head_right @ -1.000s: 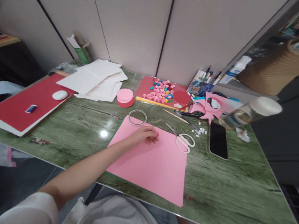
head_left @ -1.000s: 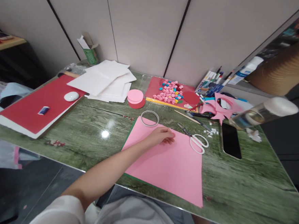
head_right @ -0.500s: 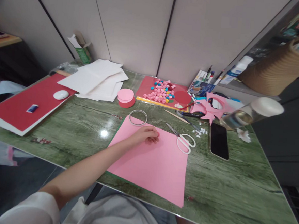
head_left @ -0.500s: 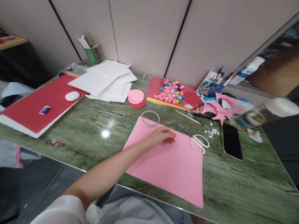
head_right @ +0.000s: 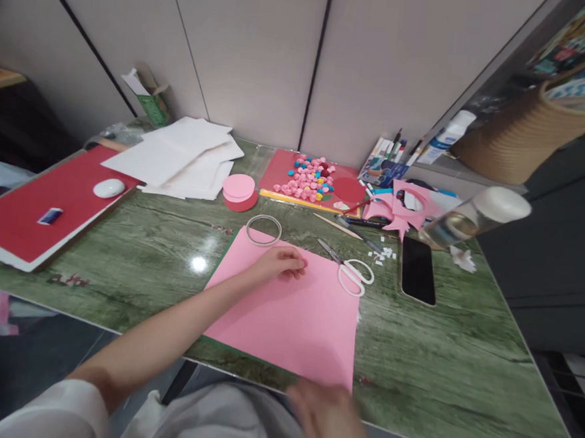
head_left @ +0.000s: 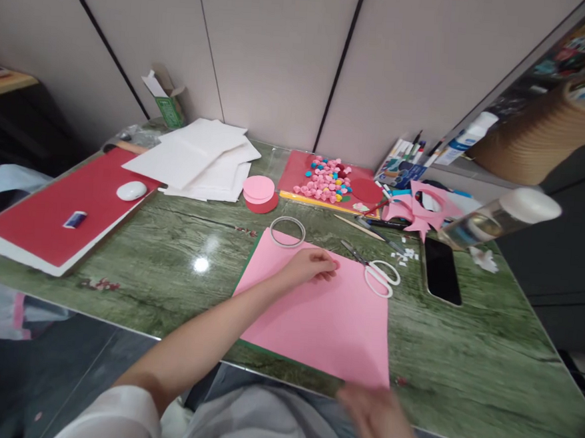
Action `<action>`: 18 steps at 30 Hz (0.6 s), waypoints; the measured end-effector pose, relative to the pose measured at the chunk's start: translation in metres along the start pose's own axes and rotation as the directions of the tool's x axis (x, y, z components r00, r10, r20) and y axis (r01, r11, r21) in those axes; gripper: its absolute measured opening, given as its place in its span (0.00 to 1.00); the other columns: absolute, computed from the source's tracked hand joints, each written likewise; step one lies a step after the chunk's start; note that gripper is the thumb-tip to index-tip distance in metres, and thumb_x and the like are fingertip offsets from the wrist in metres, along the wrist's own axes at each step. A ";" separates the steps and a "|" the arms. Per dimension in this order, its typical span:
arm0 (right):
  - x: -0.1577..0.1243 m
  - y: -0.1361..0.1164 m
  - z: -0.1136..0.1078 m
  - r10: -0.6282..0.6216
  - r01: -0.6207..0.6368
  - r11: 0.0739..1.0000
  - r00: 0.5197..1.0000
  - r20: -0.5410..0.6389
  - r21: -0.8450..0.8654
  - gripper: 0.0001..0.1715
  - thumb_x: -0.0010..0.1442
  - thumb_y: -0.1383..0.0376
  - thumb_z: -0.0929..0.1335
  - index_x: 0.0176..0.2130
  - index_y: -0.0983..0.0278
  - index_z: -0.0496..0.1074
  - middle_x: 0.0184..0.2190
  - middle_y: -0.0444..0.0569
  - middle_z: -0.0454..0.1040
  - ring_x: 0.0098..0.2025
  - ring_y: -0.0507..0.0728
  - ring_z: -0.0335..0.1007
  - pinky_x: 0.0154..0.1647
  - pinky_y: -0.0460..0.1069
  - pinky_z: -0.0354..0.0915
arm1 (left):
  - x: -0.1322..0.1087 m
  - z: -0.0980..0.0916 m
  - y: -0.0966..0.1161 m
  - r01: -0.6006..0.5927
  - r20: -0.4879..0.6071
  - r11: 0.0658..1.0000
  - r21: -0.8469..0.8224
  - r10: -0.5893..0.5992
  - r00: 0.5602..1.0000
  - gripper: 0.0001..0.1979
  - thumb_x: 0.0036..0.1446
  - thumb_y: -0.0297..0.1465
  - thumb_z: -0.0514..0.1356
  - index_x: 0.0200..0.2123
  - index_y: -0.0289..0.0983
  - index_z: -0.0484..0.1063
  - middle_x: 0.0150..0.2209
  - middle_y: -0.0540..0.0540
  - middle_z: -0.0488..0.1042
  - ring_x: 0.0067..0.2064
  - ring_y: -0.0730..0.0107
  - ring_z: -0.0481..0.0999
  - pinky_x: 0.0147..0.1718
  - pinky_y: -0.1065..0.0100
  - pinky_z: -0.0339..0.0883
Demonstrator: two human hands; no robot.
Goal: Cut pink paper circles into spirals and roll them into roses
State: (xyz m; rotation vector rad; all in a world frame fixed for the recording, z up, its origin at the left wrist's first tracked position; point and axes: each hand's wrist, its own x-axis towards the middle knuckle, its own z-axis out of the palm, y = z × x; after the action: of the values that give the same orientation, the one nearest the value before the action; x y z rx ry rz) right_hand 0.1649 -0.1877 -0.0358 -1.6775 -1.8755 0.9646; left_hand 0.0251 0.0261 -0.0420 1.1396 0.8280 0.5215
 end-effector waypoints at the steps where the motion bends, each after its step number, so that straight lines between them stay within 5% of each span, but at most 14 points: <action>1: 0.022 0.005 -0.018 -0.012 0.011 0.999 1.000 -0.023 -0.044 0.24 0.60 0.56 0.57 0.18 0.63 0.63 0.14 0.43 0.64 0.18 0.50 0.58 0.20 0.45 0.50 | 0.000 0.000 0.000 -0.005 -0.002 1.000 -0.012 0.005 1.000 0.13 0.45 0.38 0.59 0.29 0.34 0.69 0.29 0.45 0.74 0.27 0.76 0.72 0.20 0.77 0.57; 5: 0.124 0.029 -0.087 -0.008 -0.228 0.815 0.915 -0.404 -0.532 0.24 0.61 0.53 0.55 0.24 0.63 0.64 0.17 0.44 0.65 0.21 0.52 0.63 0.23 0.46 0.52 | 0.001 0.000 -0.001 -0.018 -0.005 0.997 -0.071 0.017 1.000 0.09 0.45 0.35 0.59 0.27 0.34 0.66 0.27 0.47 0.74 0.24 0.77 0.72 0.19 0.77 0.57; 7: 0.169 0.039 -0.107 -0.022 -0.318 0.646 0.901 -0.433 -0.694 0.19 0.61 0.55 0.56 0.32 0.64 0.67 0.27 0.48 0.71 0.26 0.54 0.67 0.24 0.46 0.52 | 0.002 -0.001 -0.001 -0.020 -0.012 0.996 -0.087 0.019 1.000 0.09 0.44 0.34 0.58 0.27 0.34 0.66 0.26 0.47 0.74 0.24 0.77 0.72 0.19 0.77 0.57; 9: 0.201 0.044 -0.115 -0.040 -0.287 0.490 0.936 -0.350 -0.823 0.17 0.62 0.58 0.56 0.43 0.64 0.65 0.40 0.53 0.71 0.31 0.56 0.70 0.25 0.46 0.55 | 0.002 -0.001 0.000 -0.006 -0.018 0.996 -0.085 0.004 1.000 0.09 0.44 0.34 0.59 0.28 0.34 0.66 0.27 0.47 0.74 0.25 0.76 0.72 0.19 0.77 0.56; 18: 0.227 0.044 -0.106 0.019 -0.271 0.420 0.957 -0.290 -0.866 0.15 0.61 0.65 0.55 0.37 0.72 0.65 0.30 0.61 0.72 0.31 0.61 0.73 0.28 0.49 0.60 | -0.004 0.002 0.007 0.024 -0.014 1.000 0.008 -0.024 1.000 0.13 0.45 0.38 0.60 0.28 0.33 0.68 0.28 0.45 0.73 0.26 0.76 0.71 0.21 0.76 0.57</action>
State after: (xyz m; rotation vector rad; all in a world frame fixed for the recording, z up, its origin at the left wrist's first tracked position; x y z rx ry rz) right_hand 0.2333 0.0569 -0.0266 -2.4130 -2.2393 -0.4059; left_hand 0.0249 0.0247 -0.0343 1.1332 0.8552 0.5075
